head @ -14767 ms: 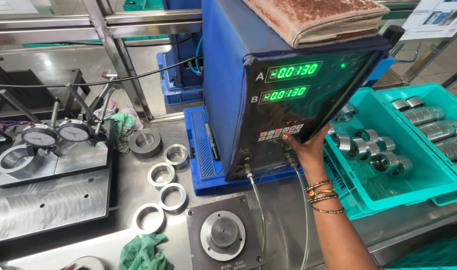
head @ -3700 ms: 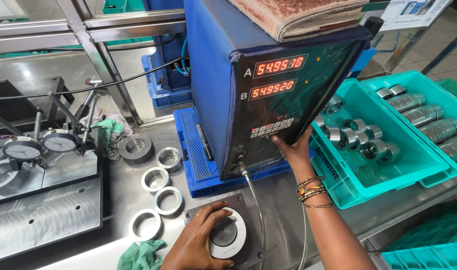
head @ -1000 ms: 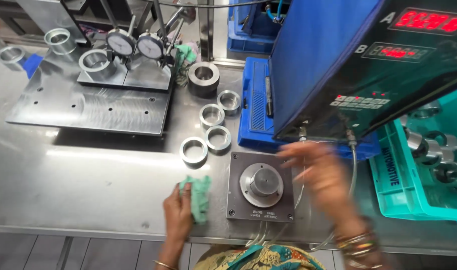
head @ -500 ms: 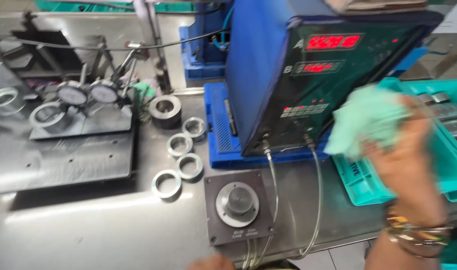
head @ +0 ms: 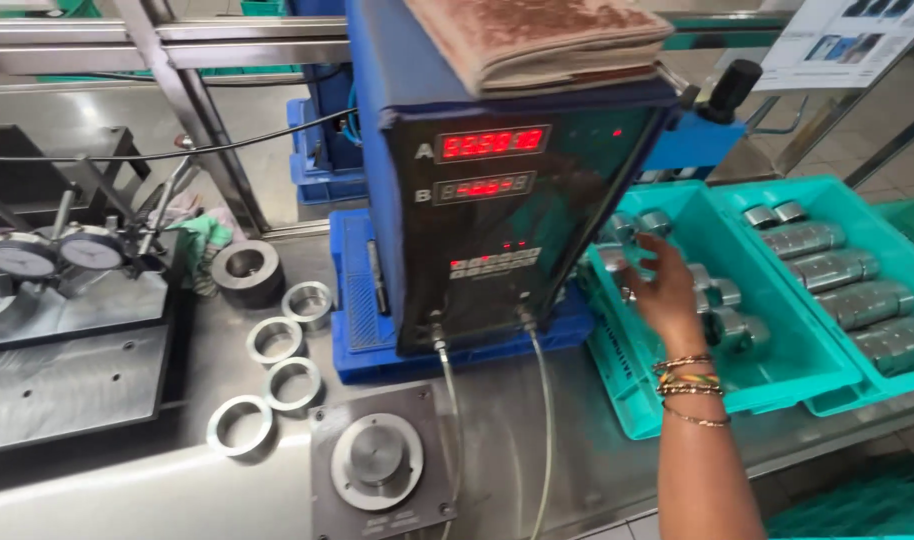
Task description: The recorder uses a digital dial indicator and gauge to check the dimensions of cylindrical metal parts, placing them in a fixture and comparing readings on a blue control unit.
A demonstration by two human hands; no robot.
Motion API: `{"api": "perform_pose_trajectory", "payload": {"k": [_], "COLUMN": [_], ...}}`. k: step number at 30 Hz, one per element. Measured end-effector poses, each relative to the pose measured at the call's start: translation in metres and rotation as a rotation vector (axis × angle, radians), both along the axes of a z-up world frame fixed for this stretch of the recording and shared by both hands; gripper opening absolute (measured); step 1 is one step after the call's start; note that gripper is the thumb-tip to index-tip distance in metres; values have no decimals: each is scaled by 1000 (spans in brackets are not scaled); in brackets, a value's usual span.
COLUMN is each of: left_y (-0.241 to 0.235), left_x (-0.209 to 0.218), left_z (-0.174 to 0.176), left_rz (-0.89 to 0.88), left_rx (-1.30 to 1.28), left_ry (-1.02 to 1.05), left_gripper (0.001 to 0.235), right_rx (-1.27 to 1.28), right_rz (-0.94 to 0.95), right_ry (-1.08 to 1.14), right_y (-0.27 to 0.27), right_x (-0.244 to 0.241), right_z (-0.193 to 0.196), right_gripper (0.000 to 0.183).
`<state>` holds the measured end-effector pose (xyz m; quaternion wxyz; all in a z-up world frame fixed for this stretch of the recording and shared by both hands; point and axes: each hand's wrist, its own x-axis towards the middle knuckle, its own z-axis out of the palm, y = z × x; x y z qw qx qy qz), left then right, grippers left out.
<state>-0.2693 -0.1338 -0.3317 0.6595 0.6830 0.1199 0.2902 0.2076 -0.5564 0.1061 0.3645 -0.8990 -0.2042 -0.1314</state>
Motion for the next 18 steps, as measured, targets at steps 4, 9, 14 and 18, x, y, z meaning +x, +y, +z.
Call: {"api": "perform_pose_trajectory", "payload": {"k": [4,9,14,18], "left_y": [-3,-107,-128,-125], "left_x": [52,131,153,146], "left_z": [119,329,341,332], "left_rz": [135,403,590,590], "left_rx": [67,276,179,38], "left_ry": [31,-31,167,125], "left_gripper": [11,15,33,46], "right_rx": [16,-588,-746,-753], "right_rz": [-132,-236,-427,-407], "right_ry": [21,197,336,355], "right_y": [-80,-74,-44,-43], "right_x": [115,161,152,152], "right_z": [-73,-118,-133,-132], "right_gripper": [40,57,64,65]}}
